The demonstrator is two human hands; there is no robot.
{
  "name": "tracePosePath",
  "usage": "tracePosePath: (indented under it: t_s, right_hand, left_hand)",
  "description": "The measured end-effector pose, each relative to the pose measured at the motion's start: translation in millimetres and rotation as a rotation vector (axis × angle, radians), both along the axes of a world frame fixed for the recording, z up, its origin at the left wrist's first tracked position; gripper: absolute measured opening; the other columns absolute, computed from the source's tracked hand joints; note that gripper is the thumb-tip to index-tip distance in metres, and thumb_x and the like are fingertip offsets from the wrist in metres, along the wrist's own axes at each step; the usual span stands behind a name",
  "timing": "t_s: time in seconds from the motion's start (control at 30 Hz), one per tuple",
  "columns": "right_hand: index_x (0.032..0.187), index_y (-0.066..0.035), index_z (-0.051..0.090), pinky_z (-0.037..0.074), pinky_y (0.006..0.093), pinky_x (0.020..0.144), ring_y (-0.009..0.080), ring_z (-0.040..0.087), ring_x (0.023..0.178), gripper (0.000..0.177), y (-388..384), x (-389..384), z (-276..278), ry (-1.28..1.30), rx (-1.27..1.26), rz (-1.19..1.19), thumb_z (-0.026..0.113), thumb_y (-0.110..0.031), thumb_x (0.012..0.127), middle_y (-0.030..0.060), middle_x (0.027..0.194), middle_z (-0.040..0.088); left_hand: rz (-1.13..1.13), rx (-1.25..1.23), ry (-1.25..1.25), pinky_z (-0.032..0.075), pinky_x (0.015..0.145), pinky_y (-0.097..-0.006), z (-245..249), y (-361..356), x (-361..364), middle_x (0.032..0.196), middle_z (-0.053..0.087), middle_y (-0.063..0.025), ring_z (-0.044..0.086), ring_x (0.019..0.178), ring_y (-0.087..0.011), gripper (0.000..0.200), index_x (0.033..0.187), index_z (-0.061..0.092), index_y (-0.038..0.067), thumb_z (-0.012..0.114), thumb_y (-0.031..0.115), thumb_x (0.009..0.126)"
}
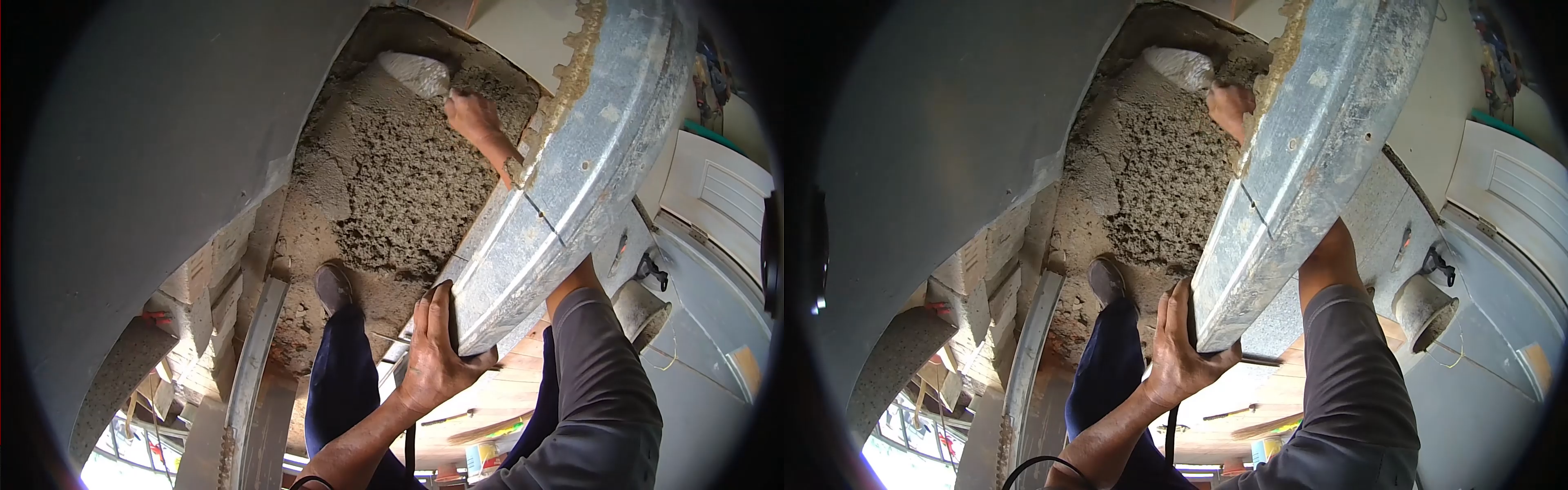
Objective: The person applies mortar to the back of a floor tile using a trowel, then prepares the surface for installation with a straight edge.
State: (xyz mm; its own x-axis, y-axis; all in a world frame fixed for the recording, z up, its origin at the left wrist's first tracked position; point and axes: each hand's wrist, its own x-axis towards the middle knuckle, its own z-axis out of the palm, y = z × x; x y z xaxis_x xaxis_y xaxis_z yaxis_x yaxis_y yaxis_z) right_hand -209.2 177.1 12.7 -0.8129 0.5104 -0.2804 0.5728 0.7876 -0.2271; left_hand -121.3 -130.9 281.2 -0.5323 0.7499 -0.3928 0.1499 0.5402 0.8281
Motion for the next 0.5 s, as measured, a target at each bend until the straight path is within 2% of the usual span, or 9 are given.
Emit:
tracePosePath:
  t_s: [0.07,0.1,0.2,0.3,0.37,0.4,0.47,0.5]
  right_hand:
    - [0.102,-0.007,0.066,0.056,0.0491,0.072,0.0385,0.07,0.081,0.033,12.9,2.3,2.8,0.044,-0.056,-0.116,0.048,-0.034,0.095,0.0213,0.092,0.07]
    - [0.1,-0.006,0.068,0.056,0.0507,0.072,0.0405,0.069,0.08,0.036,20.3,8.4,-0.5,0.204,0.01,-0.098,0.049,-0.036,0.095,0.0221,0.083,0.069]
    - [0.098,-0.006,0.07,0.056,0.0521,0.073,0.0417,0.069,0.079,0.037,39.6,23.3,-23.5,0.228,0.201,-0.195,0.049,-0.036,0.094,0.0224,0.082,0.069]
    - [0.09,-0.004,0.067,0.056,0.0461,0.065,0.036,0.069,0.069,0.037,40.2,29.0,-44.2,0.222,0.002,-0.507,0.054,-0.039,0.094,0.0186,0.075,0.069]
    - [0.086,-0.005,0.064,0.053,0.0378,0.055,0.0239,0.064,0.058,0.035,48.4,35.2,-91.5,0.232,-0.234,-0.704,0.059,-0.039,0.093,0.0108,0.068,0.064]
    - [0.084,-0.005,0.063,0.051,0.0336,0.05,0.0178,0.062,0.053,0.035,43.0,29.6,-86.4,0.235,-0.337,-0.81,0.062,-0.039,0.093,0.0069,0.064,0.062]
    - [0.084,-0.006,0.062,0.049,0.0301,0.046,0.0124,0.057,0.05,0.032,41.7,23.8,-49.1,0.295,-0.893,-0.874,0.064,-0.037,0.093,0.0028,0.063,0.059]
    - [0.085,-0.006,0.061,0.047,0.0304,0.044,0.0141,0.056,0.049,0.031,18.6,6.4,-19.5,0.312,-0.763,-0.92,0.065,-0.035,0.093,0.0024,0.063,0.059]
  left_hand:
    - [0.005,-0.001,-0.016,0.047,0.089,-0.0502,-0.2,-1.0,1.6,0.117,0.047,-0.0274,0.051,0.103,-0.039,0.096,0.138,0.028,-0.015,0.082,0.017,0.066]
    - [0.008,-0.001,-0.028,0.047,0.089,-0.0501,0.7,-0.6,1.3,0.117,0.047,-0.0274,0.051,0.103,-0.039,0.096,0.138,0.028,-0.015,0.082,0.017,0.066]
    - [-0.014,-0.001,-0.018,0.047,0.089,-0.0498,0.7,-0.6,2.5,0.117,0.047,-0.0278,0.051,0.103,-0.0392,0.096,0.138,0.027,-0.015,0.082,0.017,0.067]
    - [-0.029,0.006,-0.01,0.047,0.09,-0.0498,3.6,0.9,-1.2,0.118,0.047,-0.0284,0.051,0.104,-0.0396,0.096,0.138,0.027,-0.016,0.082,0.017,0.067]
    - [-0.03,0.014,-0.018,0.046,0.091,-0.0502,5.0,1.8,-2.2,0.118,0.047,-0.0287,0.051,0.105,-0.0401,0.096,0.138,0.027,-0.016,0.082,0.017,0.067]
    - [-0.028,0.017,-0.018,0.046,0.092,-0.0505,4.8,1.5,-2.4,0.119,0.046,-0.0289,0.05,0.106,-0.0406,0.096,0.138,0.026,-0.016,0.082,0.018,0.067]
    - [-0.017,0.009,-0.041,0.046,0.093,-0.0509,5.3,-1.9,-3.5,0.119,0.046,-0.0292,0.05,0.107,-0.0415,0.097,0.138,0.025,-0.016,0.082,0.018,0.067]
    - [-0.011,0.005,-0.066,0.045,0.093,-0.0511,7.4,-1.4,-4.8,0.12,0.046,-0.0295,0.05,0.107,-0.042,0.098,0.139,0.025,-0.016,0.082,0.018,0.067]
